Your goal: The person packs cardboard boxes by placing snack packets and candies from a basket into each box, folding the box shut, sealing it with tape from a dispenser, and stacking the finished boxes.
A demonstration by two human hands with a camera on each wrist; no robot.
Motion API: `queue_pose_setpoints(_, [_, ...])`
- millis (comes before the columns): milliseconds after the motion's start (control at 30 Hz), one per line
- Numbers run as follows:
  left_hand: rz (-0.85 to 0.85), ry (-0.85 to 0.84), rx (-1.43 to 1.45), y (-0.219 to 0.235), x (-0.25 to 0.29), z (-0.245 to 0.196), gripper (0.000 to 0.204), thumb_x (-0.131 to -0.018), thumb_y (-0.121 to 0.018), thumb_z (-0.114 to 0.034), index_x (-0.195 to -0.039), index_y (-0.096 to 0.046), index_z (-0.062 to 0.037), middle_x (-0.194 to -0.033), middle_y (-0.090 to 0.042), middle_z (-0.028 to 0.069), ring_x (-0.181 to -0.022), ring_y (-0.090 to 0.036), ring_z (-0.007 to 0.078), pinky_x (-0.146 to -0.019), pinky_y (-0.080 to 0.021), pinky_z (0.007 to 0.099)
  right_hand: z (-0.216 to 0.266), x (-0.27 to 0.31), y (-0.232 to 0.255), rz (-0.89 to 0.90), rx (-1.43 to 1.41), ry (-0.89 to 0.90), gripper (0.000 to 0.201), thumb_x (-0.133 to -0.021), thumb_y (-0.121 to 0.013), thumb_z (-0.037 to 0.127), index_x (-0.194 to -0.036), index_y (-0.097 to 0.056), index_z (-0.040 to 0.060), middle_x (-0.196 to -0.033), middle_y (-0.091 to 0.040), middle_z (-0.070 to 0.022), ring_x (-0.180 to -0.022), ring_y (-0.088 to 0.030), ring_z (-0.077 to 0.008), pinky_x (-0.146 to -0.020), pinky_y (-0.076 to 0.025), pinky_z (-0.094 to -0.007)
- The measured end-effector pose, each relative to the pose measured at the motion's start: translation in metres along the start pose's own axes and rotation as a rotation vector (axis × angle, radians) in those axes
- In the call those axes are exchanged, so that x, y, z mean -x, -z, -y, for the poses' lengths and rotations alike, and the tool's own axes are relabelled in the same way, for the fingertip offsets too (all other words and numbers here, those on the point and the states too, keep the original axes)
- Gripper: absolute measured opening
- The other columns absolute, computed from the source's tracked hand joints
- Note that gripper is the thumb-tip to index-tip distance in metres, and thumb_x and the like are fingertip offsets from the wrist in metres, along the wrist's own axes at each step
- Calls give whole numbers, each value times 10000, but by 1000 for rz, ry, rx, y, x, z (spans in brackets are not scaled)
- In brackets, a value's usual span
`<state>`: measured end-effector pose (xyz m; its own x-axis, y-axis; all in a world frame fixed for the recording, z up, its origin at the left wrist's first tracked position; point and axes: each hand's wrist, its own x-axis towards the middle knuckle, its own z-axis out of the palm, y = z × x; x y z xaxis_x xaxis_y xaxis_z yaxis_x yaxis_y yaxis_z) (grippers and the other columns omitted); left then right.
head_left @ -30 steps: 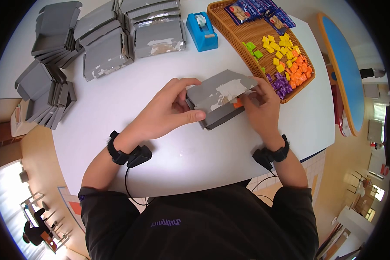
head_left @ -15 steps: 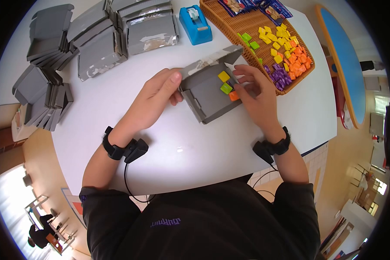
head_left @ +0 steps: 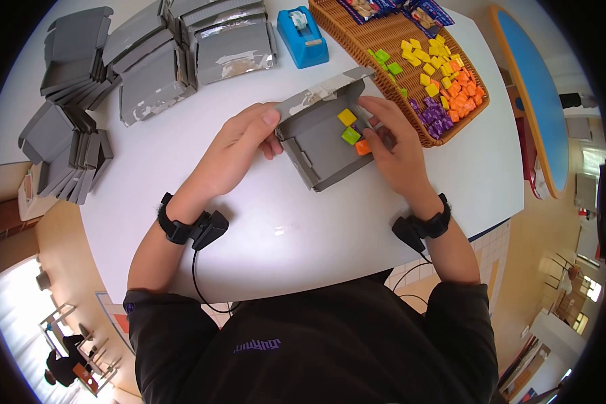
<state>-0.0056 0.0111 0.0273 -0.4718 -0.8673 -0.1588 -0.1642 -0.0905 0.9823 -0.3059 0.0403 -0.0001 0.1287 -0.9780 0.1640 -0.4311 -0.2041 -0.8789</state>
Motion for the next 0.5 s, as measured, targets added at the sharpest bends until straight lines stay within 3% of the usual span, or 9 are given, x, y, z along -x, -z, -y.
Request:
queue_pose_setpoints(167, [37,-13,20,-1,1,-1,592,-1174,-425,-460,-1350,-621,71,-1072,-634,101,-925,-653,178,-862,-543,323,4,-1,0,16,96,105,577,-913,-613,-160,-1436,-649,80,-1420,-653,-59,-969,-617,-146,-766,-498,-259])
queue_pose_setpoints(233, [35,-31,33,-1,1,0,569,-1169,-461,-417,-1410,-606,78,-1084,-622,85,-925,-643,170,-861,-532,312,4,1,-1,1,70,57,551,-915,-617,-153,-1417,-647,72,-1392,-662,-66,-968,-623,-145,-764,-500,-263])
queue_pose_setpoints(300, [89,-23,-139,2,1,3,527,-1101,-624,-308,-1508,-577,23,-1062,-561,31,-912,-588,151,-857,-509,298,1,3,-1,-16,45,10,525,-918,-620,-146,-1398,-644,64,-1363,-671,-73,-966,-629,-143,-762,-503,-267])
queue_pose_setpoints(333, [89,-23,-139,2,2,1,527,-1101,-624,-308,-1508,-577,23,-1062,-561,31,-912,-588,151,-857,-509,298,-3,4,1,-5,58,-72,513,-916,-619,-142,-1388,-640,58,-1324,-681,-82,-980,-637,-146,-768,-510,-272])
queue_pose_setpoints(367, [96,-27,-182,1,4,-3,551,-1034,-716,-282,-1501,-597,-15,-1040,-528,20,-907,-561,150,-855,-503,298,-5,4,1,6,70,-154,502,-915,-618,-139,-1379,-637,52,-1285,-690,-90,-994,-646,-148,-774,-517,-277])
queue_pose_setpoints(400, [103,-30,-225,-1,6,-7,595,-967,-808,-256,-1493,-617,-52,-1018,-495,9,-902,-535,149,-852,-497,298,-3,3,1,8,70,-153,502,-915,-618,-139,-1379,-637,52,-1285,-690,-90,-994,-646,-148,-774,-517,-277])
queue_pose_setpoints(500, [90,-111,-435,-8,13,-18,678,-869,-909,-291,-1466,-652,-96,-997,-485,23,-905,-514,166,-853,-500,313,4,0,3,-14,-74,-57,510,-884,-604,-140,-1359,-640,42,-1225,-698,-102,-1031,-656,-156,-797,-533,-274])
